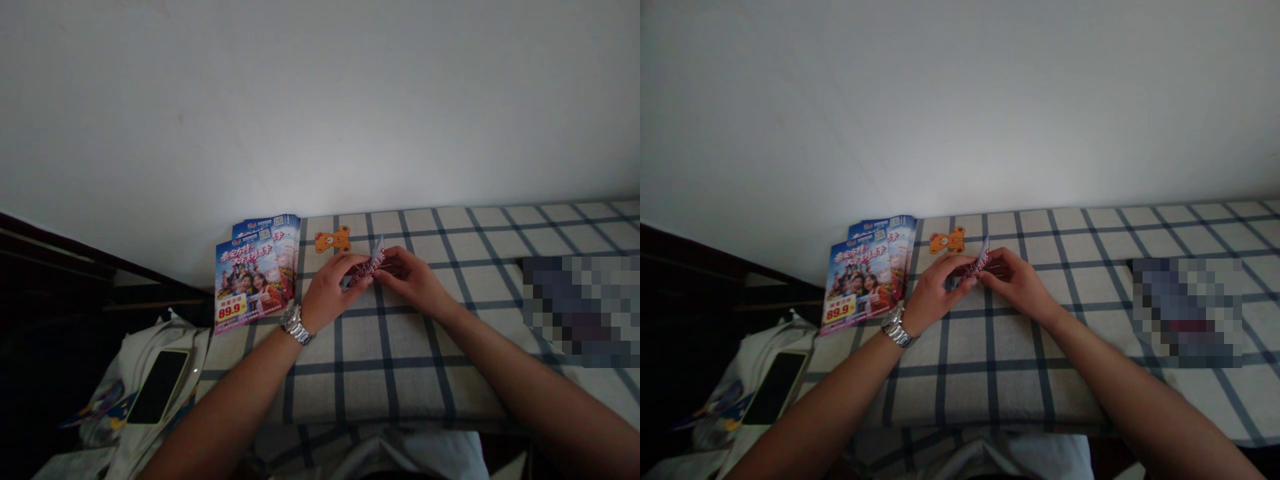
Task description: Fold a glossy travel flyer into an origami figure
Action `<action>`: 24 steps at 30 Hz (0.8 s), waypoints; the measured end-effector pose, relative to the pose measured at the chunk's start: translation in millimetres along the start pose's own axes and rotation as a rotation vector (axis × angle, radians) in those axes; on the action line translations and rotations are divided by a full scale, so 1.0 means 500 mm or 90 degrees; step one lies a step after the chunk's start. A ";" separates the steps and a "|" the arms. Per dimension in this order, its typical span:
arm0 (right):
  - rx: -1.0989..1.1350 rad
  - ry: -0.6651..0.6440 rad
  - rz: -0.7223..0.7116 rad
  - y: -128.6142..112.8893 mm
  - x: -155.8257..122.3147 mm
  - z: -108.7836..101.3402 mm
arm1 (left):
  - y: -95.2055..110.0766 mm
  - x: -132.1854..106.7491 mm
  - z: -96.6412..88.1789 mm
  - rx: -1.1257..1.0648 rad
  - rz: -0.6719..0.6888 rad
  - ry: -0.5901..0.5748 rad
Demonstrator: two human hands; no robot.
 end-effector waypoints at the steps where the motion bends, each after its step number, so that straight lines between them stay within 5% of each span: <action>1: -0.002 0.000 0.001 0.000 0.000 0.001 | 0.000 0.000 0.000 0.000 0.000 0.000; 24: -0.005 -0.010 0.001 0.005 0.000 0.006 | -0.006 -0.001 0.006 -0.043 -0.045 -0.011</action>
Point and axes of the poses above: each hand's wrist, its own x-axis towards the middle knuckle, its own z-axis out of the palm, y = z × x, the point moved 8 cm from there along x, towards the middle knuckle, and after that the axes turned 15 degrees about y, right-handed, at the moved point
